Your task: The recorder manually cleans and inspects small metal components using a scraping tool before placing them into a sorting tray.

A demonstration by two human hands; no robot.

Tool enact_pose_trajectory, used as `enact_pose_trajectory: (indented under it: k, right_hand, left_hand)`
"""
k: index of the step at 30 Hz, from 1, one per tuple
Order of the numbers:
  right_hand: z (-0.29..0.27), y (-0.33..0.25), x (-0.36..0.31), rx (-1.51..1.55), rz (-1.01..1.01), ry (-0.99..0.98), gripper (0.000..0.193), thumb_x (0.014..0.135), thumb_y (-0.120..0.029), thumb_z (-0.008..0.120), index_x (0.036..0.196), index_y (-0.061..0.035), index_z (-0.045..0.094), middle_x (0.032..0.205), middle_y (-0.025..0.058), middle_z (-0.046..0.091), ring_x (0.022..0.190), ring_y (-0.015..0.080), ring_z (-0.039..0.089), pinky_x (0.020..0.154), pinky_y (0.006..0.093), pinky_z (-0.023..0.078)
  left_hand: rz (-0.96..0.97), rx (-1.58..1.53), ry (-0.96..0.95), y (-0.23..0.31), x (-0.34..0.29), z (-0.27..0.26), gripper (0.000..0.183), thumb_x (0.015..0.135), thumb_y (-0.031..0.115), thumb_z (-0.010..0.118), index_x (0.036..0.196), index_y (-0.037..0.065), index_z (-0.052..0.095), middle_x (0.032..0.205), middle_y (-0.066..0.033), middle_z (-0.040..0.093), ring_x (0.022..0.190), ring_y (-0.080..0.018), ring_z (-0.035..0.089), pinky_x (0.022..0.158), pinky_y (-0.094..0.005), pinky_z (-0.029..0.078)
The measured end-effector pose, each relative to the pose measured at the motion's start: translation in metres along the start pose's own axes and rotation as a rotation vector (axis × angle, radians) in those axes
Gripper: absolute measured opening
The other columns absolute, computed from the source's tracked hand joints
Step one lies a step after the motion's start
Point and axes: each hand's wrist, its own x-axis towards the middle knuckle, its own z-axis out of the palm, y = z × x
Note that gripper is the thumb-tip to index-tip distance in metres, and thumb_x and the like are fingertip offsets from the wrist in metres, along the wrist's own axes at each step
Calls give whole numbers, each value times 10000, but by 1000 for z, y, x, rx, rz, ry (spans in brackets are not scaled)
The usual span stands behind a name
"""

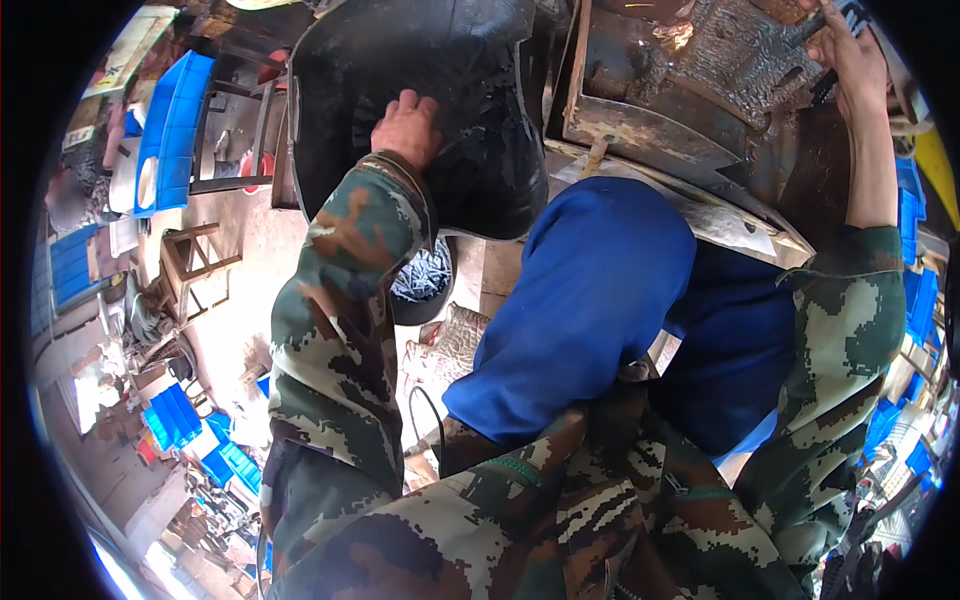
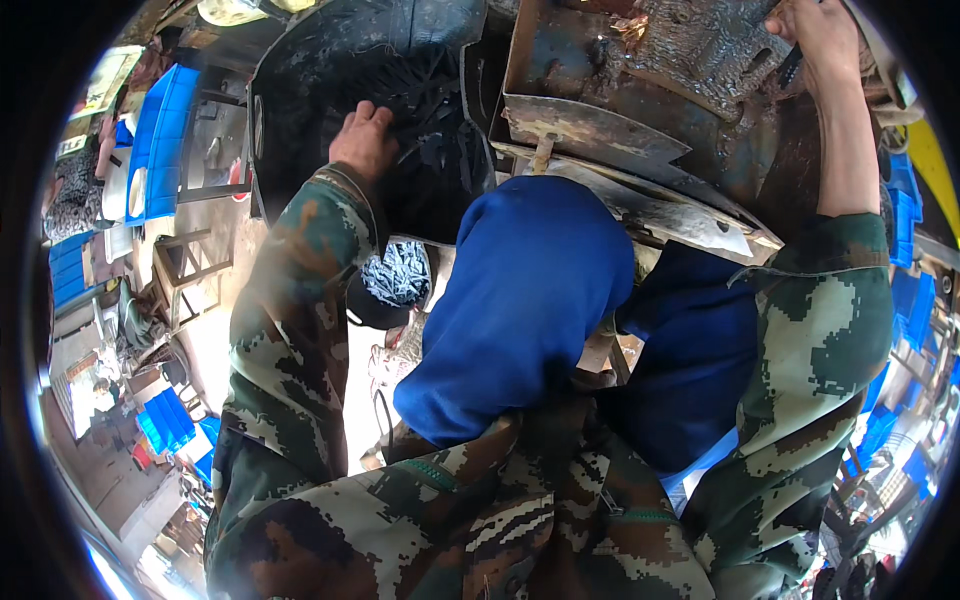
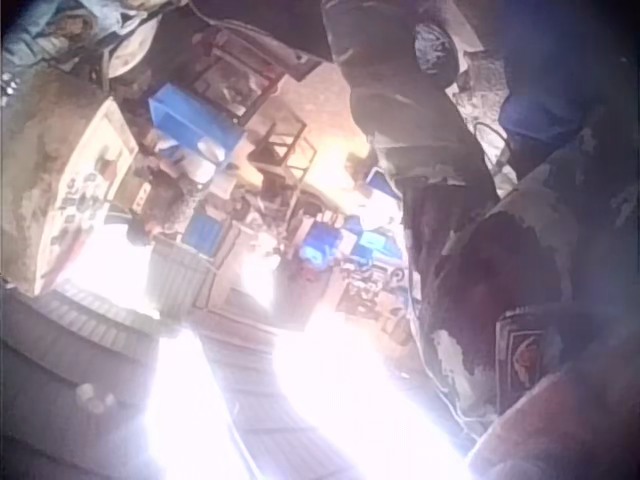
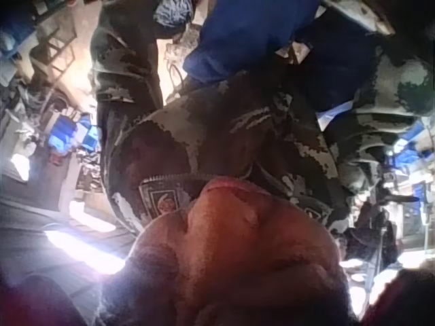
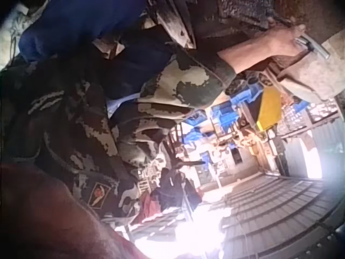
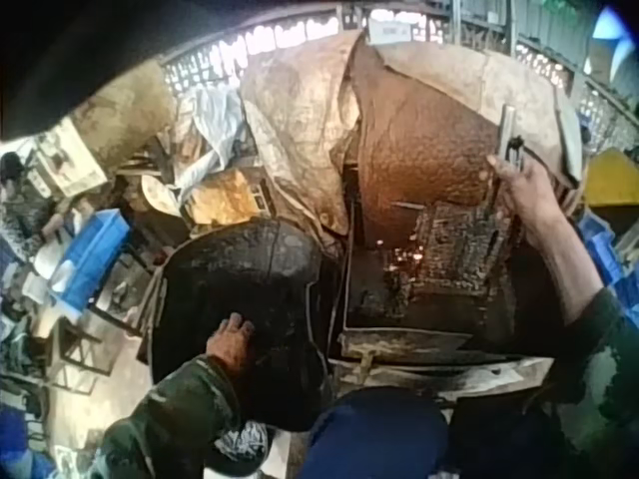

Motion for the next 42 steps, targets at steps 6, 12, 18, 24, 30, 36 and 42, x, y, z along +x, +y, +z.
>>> enact_pose_trajectory:
  k: [6, 12, 18, 24, 30, 36, 42]
  right_hand:
    - [-6, 0, 6, -29, 48, -47, 581, 1016, -130, 565, 1496, 5, 268, 1149, 261, 626, 685, 295, 654, 379, 345, 508]
    - [-5, 3, 8, 83, 93, -4, 566, 1013, -123, 568, 1487, 3, 288, 1154, 267, 621, 655, 304, 641, 379, 345, 502]
    - [-3, 1, 3, 63, 32, -74, 537, 1004, -105, 573, 1458, 11, 311, 1142, 262, 625, 670, 306, 650, 368, 338, 491]
    - [-5, 0, 7, 37, 6, -20, 528, 996, -102, 589, 1439, 21, 328, 1066, 248, 645, 666, 282, 651, 360, 337, 482]
    - [-4, 5, 8, 79, 43, -36, 554, 1003, -121, 591, 1447, 39, 301, 1050, 250, 647, 662, 274, 644, 356, 352, 472]
    - [-15, 12, 14, 118, 67, -74, 669, 1006, -163, 599, 1512, -1, 192, 1069, 278, 630, 657, 290, 638, 376, 352, 484]
    - [14, -2, -13, -133, -73, 152, 220, 982, -265, 646, 929, -59, 589, 731, 37, 643, 444, 100, 448, 393, 279, 446]
  left_hand:
    - [-92, -176, -23, -20, 9, 1, 406, 804, 180, 744, 1183, 151, 601, 1215, -115, 521, 1144, -362, 582, 913, -492, 515]
    - [-63, -212, 53, -48, 5, 4, 367, 829, 181, 717, 1176, 162, 599, 1156, -143, 595, 1088, -391, 618, 893, -510, 513]
    - [-72, -263, 250, -60, -5, -12, 294, 847, 209, 695, 1124, 147, 617, 1090, -158, 650, 1021, -411, 639, 858, -512, 517]
    - [416, -477, 85, -6, -15, -22, 366, 768, 102, 709, 1128, 113, 648, 1061, -150, 663, 999, -361, 660, 838, -437, 541]
    - [471, -194, -222, 20, -18, 7, 581, 831, 159, 663, 1382, 234, 492, 1238, -133, 587, 1070, -384, 641, 878, -467, 547]
    - [534, -144, -216, 24, -13, 13, 397, 867, 150, 609, 1260, 167, 554, 1130, -132, 594, 974, -375, 662, 815, -486, 544]
    - [640, -146, -183, 27, -18, 14, 317, 885, 193, 613, 1189, 114, 570, 1071, -115, 594, 911, -342, 670, 751, -462, 549]
